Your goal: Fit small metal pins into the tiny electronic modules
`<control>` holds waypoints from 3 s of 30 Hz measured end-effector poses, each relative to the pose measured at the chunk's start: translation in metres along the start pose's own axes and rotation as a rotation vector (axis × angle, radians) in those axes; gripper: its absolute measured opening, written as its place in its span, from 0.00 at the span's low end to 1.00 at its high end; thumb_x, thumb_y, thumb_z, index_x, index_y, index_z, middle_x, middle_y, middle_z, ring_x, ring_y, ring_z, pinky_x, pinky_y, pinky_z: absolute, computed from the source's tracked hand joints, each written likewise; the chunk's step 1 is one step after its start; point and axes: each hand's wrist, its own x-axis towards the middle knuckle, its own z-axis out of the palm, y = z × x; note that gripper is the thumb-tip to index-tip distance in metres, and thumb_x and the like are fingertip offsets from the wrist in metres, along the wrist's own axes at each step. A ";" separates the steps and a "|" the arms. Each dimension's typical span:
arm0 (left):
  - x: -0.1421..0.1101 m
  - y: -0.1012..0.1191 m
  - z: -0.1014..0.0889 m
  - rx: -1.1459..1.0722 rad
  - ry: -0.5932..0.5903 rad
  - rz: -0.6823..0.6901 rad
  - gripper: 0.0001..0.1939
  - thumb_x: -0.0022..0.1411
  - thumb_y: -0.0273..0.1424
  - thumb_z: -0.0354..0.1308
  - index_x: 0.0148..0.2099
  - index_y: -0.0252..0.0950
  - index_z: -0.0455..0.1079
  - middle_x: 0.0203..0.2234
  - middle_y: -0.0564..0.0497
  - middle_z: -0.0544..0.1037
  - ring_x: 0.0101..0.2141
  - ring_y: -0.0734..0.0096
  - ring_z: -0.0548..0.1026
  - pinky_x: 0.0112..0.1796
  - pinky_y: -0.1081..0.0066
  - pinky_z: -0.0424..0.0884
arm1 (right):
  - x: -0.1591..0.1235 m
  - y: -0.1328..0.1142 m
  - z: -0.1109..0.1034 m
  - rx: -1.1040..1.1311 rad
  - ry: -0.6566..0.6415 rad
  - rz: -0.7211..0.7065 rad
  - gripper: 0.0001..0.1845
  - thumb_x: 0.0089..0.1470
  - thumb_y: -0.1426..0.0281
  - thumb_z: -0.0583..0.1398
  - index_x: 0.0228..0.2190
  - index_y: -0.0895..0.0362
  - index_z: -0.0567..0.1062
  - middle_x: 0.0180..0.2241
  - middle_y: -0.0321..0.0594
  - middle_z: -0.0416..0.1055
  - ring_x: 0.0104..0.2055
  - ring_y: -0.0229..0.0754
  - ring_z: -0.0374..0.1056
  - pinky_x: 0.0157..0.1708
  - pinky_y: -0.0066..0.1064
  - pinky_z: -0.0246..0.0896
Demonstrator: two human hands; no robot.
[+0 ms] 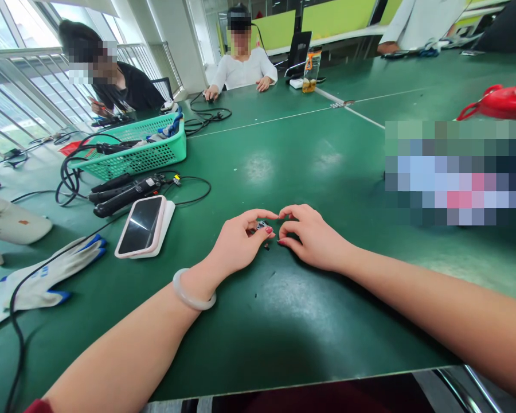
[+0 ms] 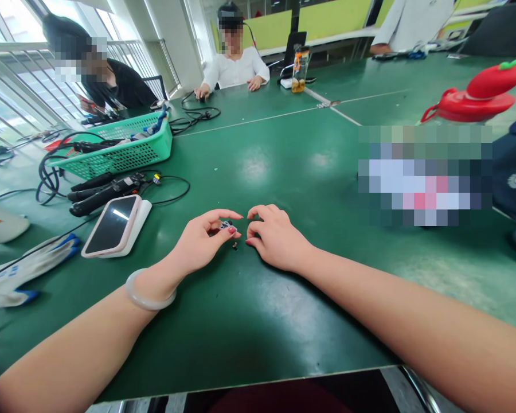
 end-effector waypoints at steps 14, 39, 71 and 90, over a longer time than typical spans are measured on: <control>0.000 0.000 0.005 0.004 -0.096 -0.026 0.15 0.59 0.30 0.54 0.49 0.38 0.69 0.28 0.53 0.77 0.30 0.74 0.73 0.35 0.71 0.69 | 0.001 -0.010 -0.012 0.188 0.253 -0.017 0.06 0.54 0.73 0.56 0.29 0.54 0.72 0.41 0.42 0.68 0.45 0.46 0.65 0.47 0.43 0.61; 0.007 -0.008 0.001 -0.033 0.024 -0.095 0.16 0.54 0.29 0.60 0.47 0.35 0.72 0.34 0.48 0.80 0.34 0.69 0.76 0.41 0.67 0.71 | 0.001 -0.009 -0.008 0.155 0.252 -0.023 0.04 0.54 0.73 0.58 0.29 0.55 0.74 0.39 0.41 0.69 0.43 0.44 0.64 0.47 0.41 0.61; 0.005 -0.009 0.004 -0.080 0.124 -0.223 0.12 0.56 0.30 0.58 0.44 0.36 0.68 0.30 0.51 0.76 0.30 0.72 0.76 0.35 0.68 0.75 | 0.005 -0.008 -0.001 -0.078 -0.094 -0.083 0.07 0.57 0.68 0.58 0.33 0.55 0.77 0.34 0.40 0.71 0.38 0.43 0.61 0.41 0.37 0.55; -0.001 0.004 0.007 -0.034 -0.129 -0.133 0.12 0.49 0.31 0.64 0.38 0.35 0.71 0.29 0.53 0.75 0.30 0.75 0.71 0.36 0.71 0.69 | 0.004 -0.014 -0.011 0.274 0.096 0.042 0.07 0.55 0.73 0.56 0.26 0.56 0.72 0.33 0.38 0.68 0.36 0.38 0.64 0.37 0.31 0.60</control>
